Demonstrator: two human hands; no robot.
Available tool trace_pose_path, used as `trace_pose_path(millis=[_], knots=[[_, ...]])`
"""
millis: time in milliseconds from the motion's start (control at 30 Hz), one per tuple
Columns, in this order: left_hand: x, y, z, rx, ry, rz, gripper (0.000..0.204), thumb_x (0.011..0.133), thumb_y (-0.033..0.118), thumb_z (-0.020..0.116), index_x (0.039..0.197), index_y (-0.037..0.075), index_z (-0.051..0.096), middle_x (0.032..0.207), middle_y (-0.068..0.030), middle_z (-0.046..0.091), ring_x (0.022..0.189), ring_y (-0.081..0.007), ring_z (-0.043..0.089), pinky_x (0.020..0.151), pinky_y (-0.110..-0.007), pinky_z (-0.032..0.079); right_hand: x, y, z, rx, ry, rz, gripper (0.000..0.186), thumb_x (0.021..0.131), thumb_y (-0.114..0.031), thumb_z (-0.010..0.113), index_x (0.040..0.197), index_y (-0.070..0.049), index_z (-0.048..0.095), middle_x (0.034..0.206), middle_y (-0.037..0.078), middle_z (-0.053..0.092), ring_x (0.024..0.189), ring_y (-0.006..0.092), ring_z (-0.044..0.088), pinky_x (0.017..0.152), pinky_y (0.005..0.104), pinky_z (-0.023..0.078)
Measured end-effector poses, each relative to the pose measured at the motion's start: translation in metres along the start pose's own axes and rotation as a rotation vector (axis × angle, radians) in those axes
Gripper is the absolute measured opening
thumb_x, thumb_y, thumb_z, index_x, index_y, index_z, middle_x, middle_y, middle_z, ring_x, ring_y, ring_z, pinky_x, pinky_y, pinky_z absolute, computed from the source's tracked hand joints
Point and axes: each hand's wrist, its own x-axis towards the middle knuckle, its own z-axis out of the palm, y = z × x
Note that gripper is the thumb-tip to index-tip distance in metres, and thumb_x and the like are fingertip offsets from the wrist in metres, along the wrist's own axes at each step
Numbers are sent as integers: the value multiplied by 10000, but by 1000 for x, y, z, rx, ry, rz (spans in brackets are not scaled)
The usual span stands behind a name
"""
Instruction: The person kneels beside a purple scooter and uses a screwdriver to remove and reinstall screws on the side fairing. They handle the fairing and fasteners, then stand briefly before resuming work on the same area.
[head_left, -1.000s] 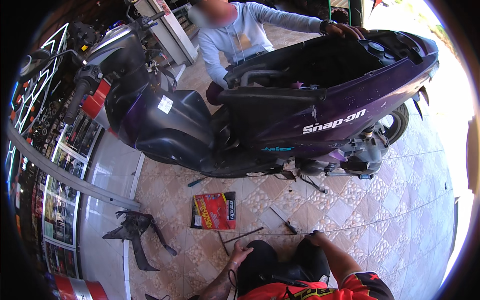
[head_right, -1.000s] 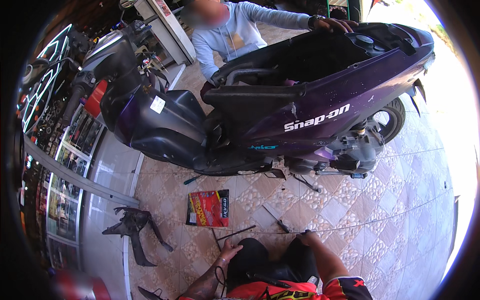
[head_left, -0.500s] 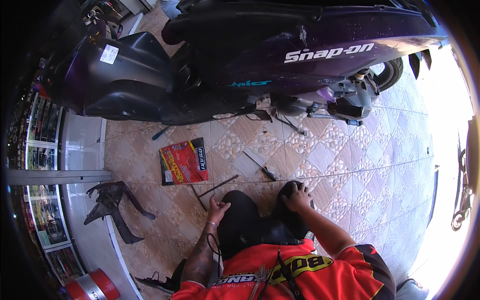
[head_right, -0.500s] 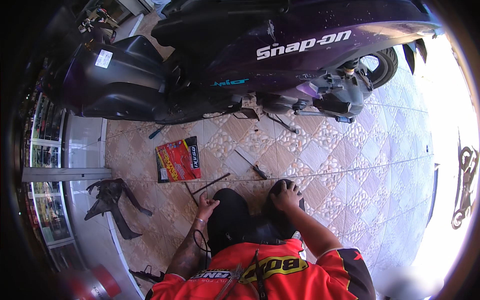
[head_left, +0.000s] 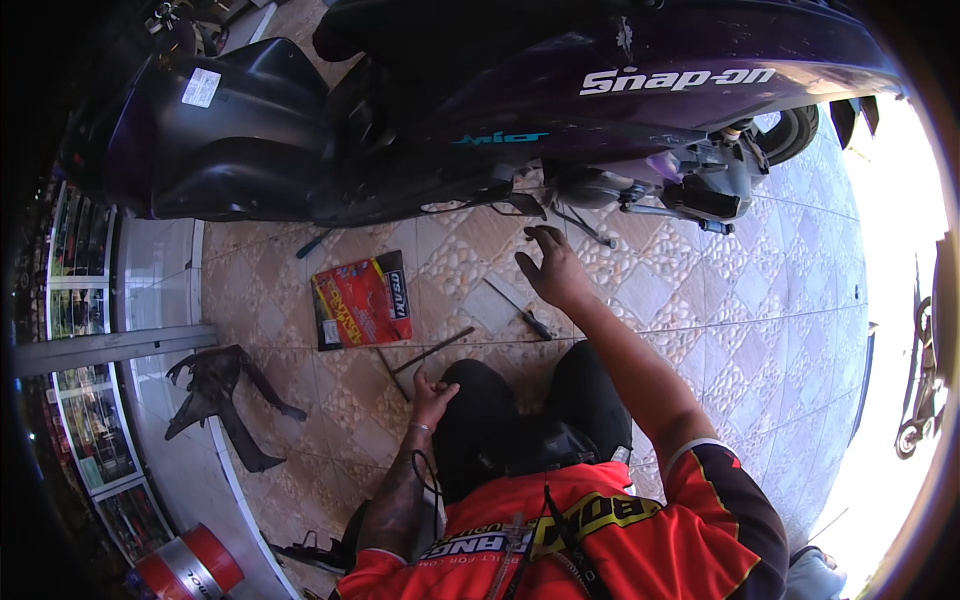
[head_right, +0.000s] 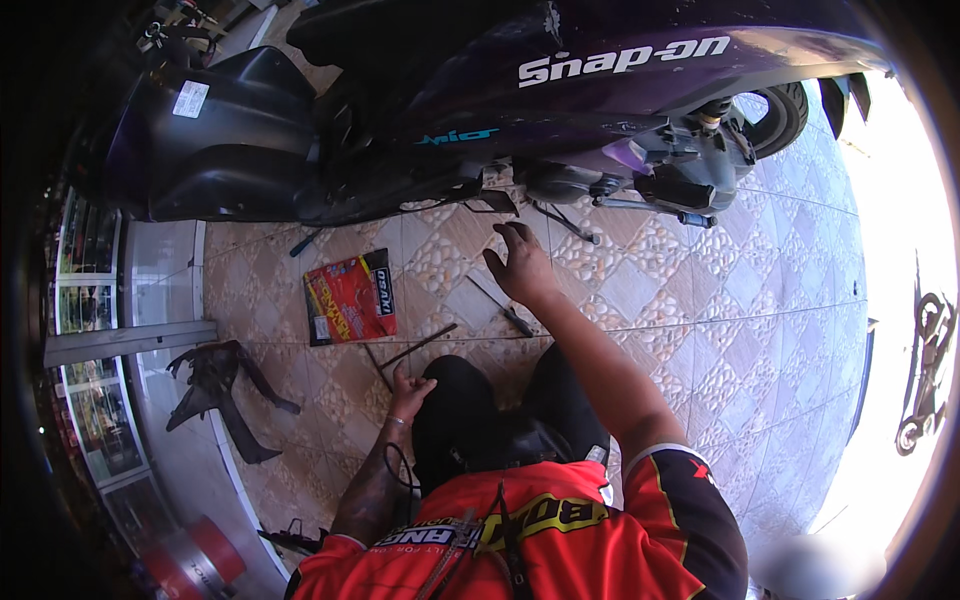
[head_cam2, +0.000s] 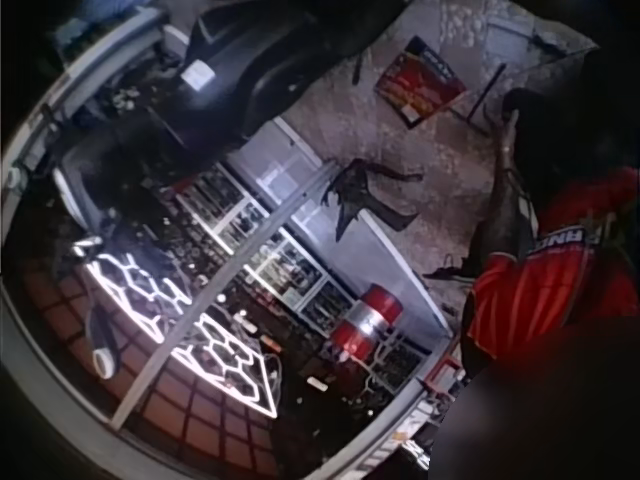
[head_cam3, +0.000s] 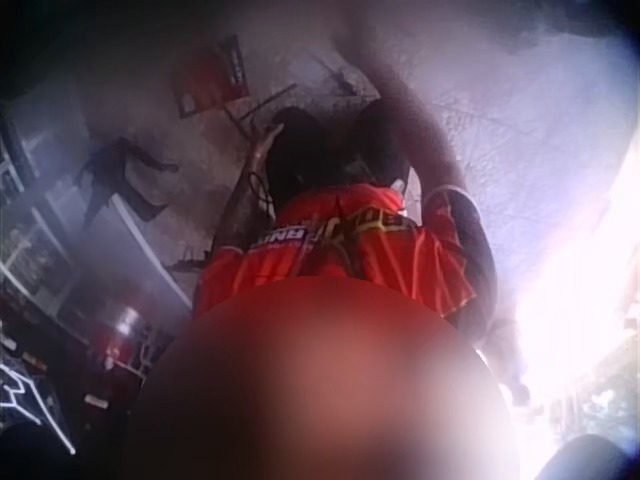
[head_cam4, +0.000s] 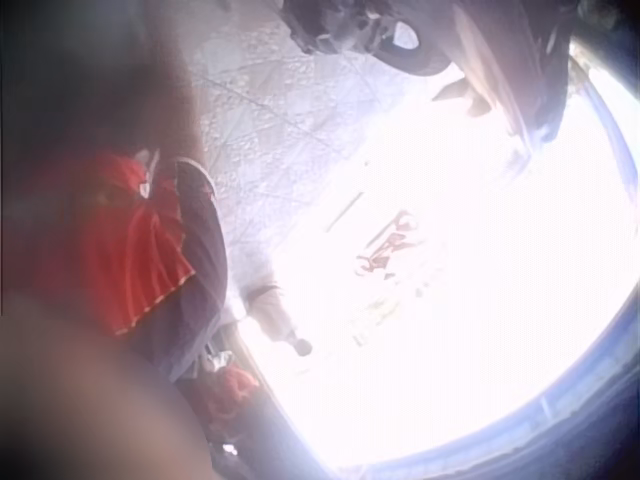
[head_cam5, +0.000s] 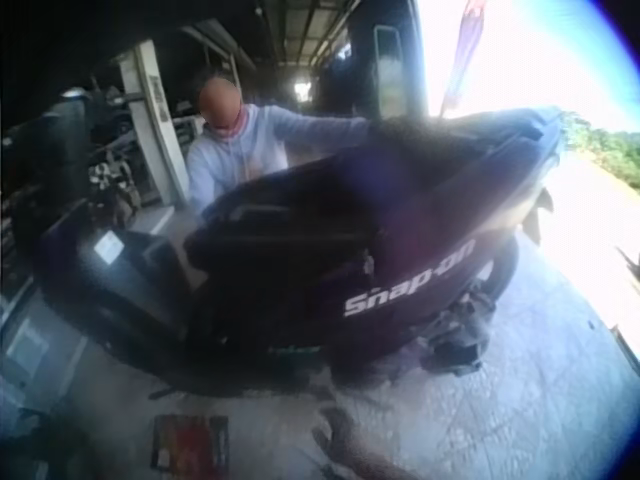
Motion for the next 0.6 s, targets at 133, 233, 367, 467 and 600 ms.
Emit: trace_pose_path(millis=[133, 233, 367, 467, 600], knots=[[-2, 0, 0, -13, 32, 14, 1012, 767, 107, 831, 1497, -18, 141, 890, -3, 542, 786, -91, 533, 747, -247, 495, 48, -21, 21, -434, 130, -105, 653, 853, -283, 670, 1420, -61, 434, 1449, 197, 432, 1370, 395, 377, 1129, 474, 328], [-4, -2, -1, -42, 40, 17, 1025, 765, 94, 829, 1500, -15, 124, 898, -7, 536, 783, -93, 531, 749, -248, 498, 49, -16, 37, -772, -71, 40, 799, 845, -293, 658, 1516, -69, 286, 1556, 180, 297, 1467, 368, 229, 1170, 481, 254], [-2, -4, -3, -115, 37, -10, 1038, 762, 78, 825, 1505, -10, 104, 903, -11, 533, 784, -98, 528, 760, -250, 498, 33, -3, 42, -527, -20, -9, 822, 856, -217, 617, 1542, -17, 212, 1616, 156, 188, 1515, 340, 119, 1193, 502, 199], [0, -2, -4, -63, 36, -3, 1044, 761, 88, 829, 1508, 1, 104, 906, -15, 537, 796, -103, 531, 773, -258, 497, 15, 8, 37, -414, 93, -54, 824, 835, -183, 644, 1530, -19, 233, 1596, 219, 176, 1486, 403, 158, 1185, 510, 222], [0, 3, -5, -54, 15, -13, 1049, 759, 106, 833, 1511, 15, 107, 911, -20, 538, 810, -107, 531, 778, -269, 495, -47, 29, 25, -269, 37, 87, 737, 810, -193, 692, 1457, -36, 377, 1538, 282, 236, 1428, 448, 245, 1173, 498, 270]])
